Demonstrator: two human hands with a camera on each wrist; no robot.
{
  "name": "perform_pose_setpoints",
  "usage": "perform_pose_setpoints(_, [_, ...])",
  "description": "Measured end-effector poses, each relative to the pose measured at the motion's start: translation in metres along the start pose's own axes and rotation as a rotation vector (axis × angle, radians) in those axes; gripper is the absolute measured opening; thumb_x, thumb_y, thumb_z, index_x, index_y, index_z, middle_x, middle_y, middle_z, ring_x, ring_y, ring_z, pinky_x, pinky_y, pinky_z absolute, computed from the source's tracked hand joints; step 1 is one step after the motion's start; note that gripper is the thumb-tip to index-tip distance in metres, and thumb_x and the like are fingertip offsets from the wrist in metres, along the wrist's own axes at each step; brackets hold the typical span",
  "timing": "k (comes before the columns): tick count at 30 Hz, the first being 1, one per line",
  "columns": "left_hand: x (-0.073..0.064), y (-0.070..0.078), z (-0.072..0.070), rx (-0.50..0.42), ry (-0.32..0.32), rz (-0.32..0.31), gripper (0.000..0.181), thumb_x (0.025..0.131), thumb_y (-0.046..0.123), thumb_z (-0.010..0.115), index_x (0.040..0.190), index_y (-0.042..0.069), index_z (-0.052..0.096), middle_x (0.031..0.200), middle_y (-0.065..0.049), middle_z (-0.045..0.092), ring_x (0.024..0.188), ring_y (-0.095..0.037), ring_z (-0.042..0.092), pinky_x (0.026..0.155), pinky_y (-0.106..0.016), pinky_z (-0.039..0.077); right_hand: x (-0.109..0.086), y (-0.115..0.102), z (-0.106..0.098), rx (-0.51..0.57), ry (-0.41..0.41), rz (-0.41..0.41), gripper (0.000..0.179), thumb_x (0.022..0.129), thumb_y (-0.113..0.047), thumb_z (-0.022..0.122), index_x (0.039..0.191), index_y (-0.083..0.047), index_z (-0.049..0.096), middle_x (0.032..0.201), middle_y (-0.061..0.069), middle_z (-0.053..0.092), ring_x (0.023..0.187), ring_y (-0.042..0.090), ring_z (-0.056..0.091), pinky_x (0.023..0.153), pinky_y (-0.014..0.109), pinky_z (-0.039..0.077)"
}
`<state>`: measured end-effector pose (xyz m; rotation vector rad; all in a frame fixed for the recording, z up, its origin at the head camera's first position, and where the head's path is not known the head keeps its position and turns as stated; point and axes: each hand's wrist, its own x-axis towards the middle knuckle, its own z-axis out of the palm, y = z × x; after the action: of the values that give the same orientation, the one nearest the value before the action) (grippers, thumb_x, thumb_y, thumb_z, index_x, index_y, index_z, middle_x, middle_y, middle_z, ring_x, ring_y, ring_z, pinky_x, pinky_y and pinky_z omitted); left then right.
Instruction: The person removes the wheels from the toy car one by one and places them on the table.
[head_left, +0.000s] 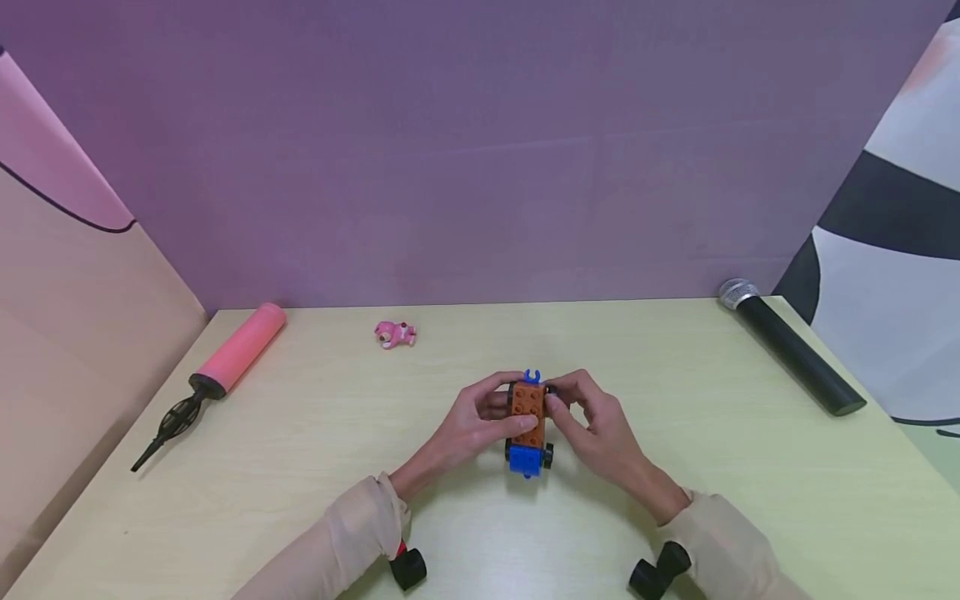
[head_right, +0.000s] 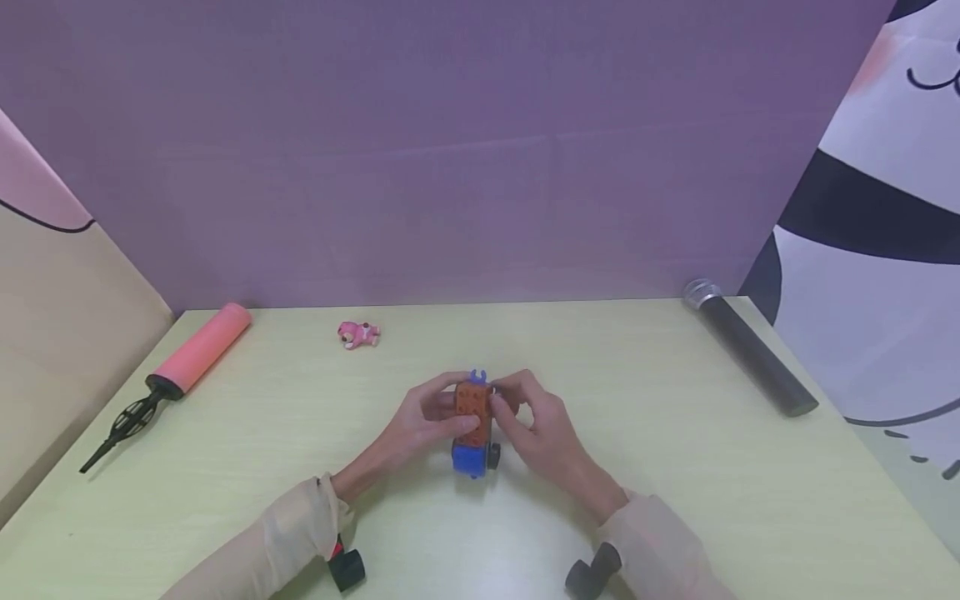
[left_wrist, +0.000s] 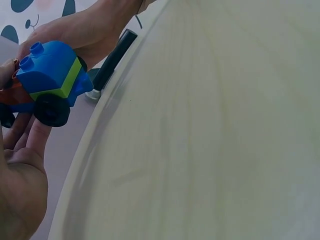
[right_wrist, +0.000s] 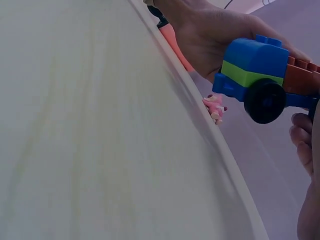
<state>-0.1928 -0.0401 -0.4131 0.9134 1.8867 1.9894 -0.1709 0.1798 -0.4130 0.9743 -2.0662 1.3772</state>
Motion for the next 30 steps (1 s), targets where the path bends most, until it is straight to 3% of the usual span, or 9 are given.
perform_pose_setpoints(4, [0.0,0.0,-0.001,-0.003,-0.005,-0.016,0.068,0.095,0.041,0.076,0.145,0.002,0.053,0.119,-0.02,0.071,0.103,-0.022,0.071,0.09,-0.039,0.059,0.003,0.0,-0.003,-0.056,0.003,-0.036,0.031,0.09,0.014,0.063,0.117,0.0,0.063,0.089,0.006,0.07,0.075,0.013,0.062,0.061,0.029,0.049])
perform_pose_setpoints(10, [0.0,-0.001,-0.001,0.003,0.017,-0.024,0.067,0.096,0.039,0.076,0.146,0.002,0.052,0.121,-0.021,0.07,0.105,-0.024,0.071,0.091,-0.04,0.058,0.001,0.004,-0.005,-0.013,0.012,-0.022,0.033,0.091,0.013,0.067,0.121,0.002,0.063,0.1,0.01,0.072,0.084,0.014,0.067,0.075,0.021,0.053])
perform_pose_setpoints(15, [-0.001,-0.002,-0.002,0.036,0.059,-0.032,0.062,0.097,0.035,0.074,0.147,0.004,0.052,0.124,-0.019,0.07,0.106,-0.025,0.071,0.092,-0.039,0.058,0.0,0.012,-0.009,-0.072,0.059,-0.051,0.033,0.09,0.009,0.072,0.121,0.003,0.063,0.092,0.007,0.069,0.081,0.013,0.063,0.075,0.019,0.05])
perform_pose_setpoints(19, [-0.002,-0.001,-0.002,0.056,0.082,-0.037,0.06,0.098,0.031,0.073,0.147,0.005,0.052,0.126,-0.019,0.069,0.108,-0.027,0.07,0.093,-0.04,0.057,0.0,0.018,-0.015,-0.15,0.083,-0.079,0.029,0.092,-0.001,0.075,0.119,0.001,0.064,0.085,0.001,0.065,0.078,0.014,0.058,0.071,0.022,0.047])
perform_pose_setpoints(22, [-0.002,-0.001,-0.003,0.06,0.09,-0.037,0.06,0.098,0.032,0.073,0.147,0.004,0.051,0.125,-0.02,0.07,0.108,-0.03,0.07,0.095,-0.041,0.057,0.001,0.02,-0.02,-0.185,0.088,-0.083,0.029,0.099,-0.019,0.073,0.118,0.002,0.065,0.082,-0.001,0.061,0.076,0.014,0.056,0.069,0.022,0.046])
perform_pose_setpoints(27, [-0.003,-0.001,-0.005,0.048,0.098,-0.023,0.063,0.097,0.033,0.074,0.147,0.002,0.051,0.124,-0.022,0.07,0.107,-0.031,0.071,0.095,-0.041,0.057,0.004,0.025,-0.024,-0.256,0.086,-0.059,0.055,0.102,-0.048,0.062,0.114,0.006,0.066,0.081,-0.003,0.059,0.075,0.015,0.055,0.069,0.018,0.046])
perform_pose_setpoints(30, [-0.002,-0.001,-0.005,0.043,0.104,-0.02,0.062,0.097,0.031,0.075,0.146,0.001,0.051,0.123,-0.022,0.07,0.106,-0.029,0.071,0.093,-0.04,0.057,0.004,0.029,-0.026,-0.278,0.075,-0.029,0.057,0.1,-0.048,0.064,0.113,0.007,0.066,0.08,-0.003,0.058,0.075,0.016,0.056,0.07,0.015,0.046])
